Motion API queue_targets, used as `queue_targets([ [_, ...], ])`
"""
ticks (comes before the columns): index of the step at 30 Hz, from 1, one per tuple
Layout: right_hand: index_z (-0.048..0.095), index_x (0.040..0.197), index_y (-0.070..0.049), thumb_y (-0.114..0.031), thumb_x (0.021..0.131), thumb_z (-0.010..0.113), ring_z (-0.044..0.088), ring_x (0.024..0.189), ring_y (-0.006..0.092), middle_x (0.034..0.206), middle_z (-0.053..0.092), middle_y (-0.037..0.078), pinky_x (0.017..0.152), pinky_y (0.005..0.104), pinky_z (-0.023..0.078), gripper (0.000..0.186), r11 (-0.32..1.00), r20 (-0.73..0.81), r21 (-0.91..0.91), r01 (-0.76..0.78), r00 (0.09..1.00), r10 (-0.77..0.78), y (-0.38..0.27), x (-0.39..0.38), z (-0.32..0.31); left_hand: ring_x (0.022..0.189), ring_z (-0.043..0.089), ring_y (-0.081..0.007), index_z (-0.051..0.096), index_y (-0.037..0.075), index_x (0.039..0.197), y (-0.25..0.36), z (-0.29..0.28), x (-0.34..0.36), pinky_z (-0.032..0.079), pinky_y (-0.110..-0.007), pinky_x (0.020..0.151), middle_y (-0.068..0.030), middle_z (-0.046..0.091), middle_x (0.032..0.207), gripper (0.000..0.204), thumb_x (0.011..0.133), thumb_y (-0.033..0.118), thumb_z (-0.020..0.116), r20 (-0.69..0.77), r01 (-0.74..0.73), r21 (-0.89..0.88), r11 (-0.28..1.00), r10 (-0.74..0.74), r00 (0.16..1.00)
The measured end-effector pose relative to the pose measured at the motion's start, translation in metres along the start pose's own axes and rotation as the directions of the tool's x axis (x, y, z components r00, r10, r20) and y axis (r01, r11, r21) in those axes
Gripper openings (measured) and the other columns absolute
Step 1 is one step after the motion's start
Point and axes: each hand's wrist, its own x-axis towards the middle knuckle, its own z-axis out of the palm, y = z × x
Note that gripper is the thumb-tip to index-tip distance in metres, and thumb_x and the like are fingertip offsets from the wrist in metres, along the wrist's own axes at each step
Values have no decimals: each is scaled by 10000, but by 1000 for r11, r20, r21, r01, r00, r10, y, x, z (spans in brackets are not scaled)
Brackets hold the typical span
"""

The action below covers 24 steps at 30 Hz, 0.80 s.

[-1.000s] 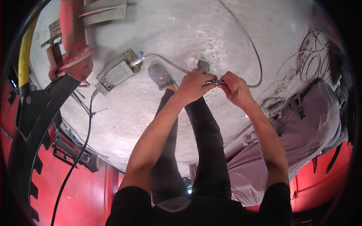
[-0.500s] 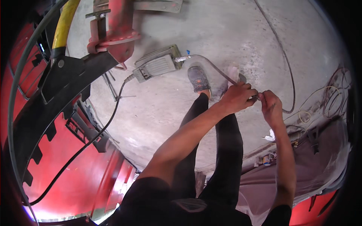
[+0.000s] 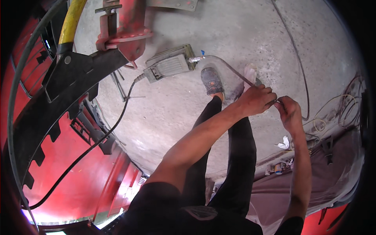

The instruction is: The person cleans various automotive parts and equipment using a cloth, then handles a large plastic sheet near a vehicle.

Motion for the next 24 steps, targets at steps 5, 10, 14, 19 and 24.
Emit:
queue_targets([
  [5, 630, 855, 7, -148, 885, 651, 585, 682, 401, 696, 576, 219, 617, 446, 439, 158, 945, 329, 152, -291, 916, 229, 8, 7, 1, 896, 601, -276, 653, 75, 984, -1, 2, -7, 498, -413, 764, -70, 609, 893, 180, 848, 192, 652, 19, -17, 46, 999, 16, 1000],
  [10, 617, 891, 4, -107, 873, 651, 580, 712, 415, 784, 597, 217, 621, 464, 441, 117, 998, -106, 62, 29, 994, -22, -9, -9, 5, 872, 606, -268, 640, 76, 950, -2, 4, -1, 500, -403, 721, -67, 613, 878, 161, 849, 201, 656, 3, -38, 69, 997, 38, 999],
  [14, 609, 895, -6, -83, 866, 646, 576, 724, 420, 806, 597, 206, 621, 468, 445, 91, 999, -125, -23, 26, 992, -29, -3, -10, 7, 865, 607, -266, 630, 82, 921, 2, 11, 1, 500, -397, 708, -59, 614, 867, 141, 838, 192, 658, -5, -75, 149, 986, 76, 997],
  [19, 573, 792, -27, -168, 882, 644, 569, 708, 428, 723, 577, 193, 598, 465, 440, 182, 999, -91, -33, -24, 996, 21, 1, -6, 13, 868, 604, -272, 608, 93, 881, -3, 15, -4, 494, -405, 690, -56, 609, 855, 76, 806, 91, 619, -72, -90, 120, 989, 99, 992],
  [24, 555, 767, -15, -214, 893, 640, 552, 691, 453, 674, 562, 218, 596, 484, 427, 251, 987, 46, 0, -162, 986, 162, 8, -5, 13, 845, 610, -277, 601, 88, 872, -5, 23, -7, 486, -416, 667, -63, 602, 821, 85, 791, 64, 613, -66, -63, 50, 997, 66, 996],
])
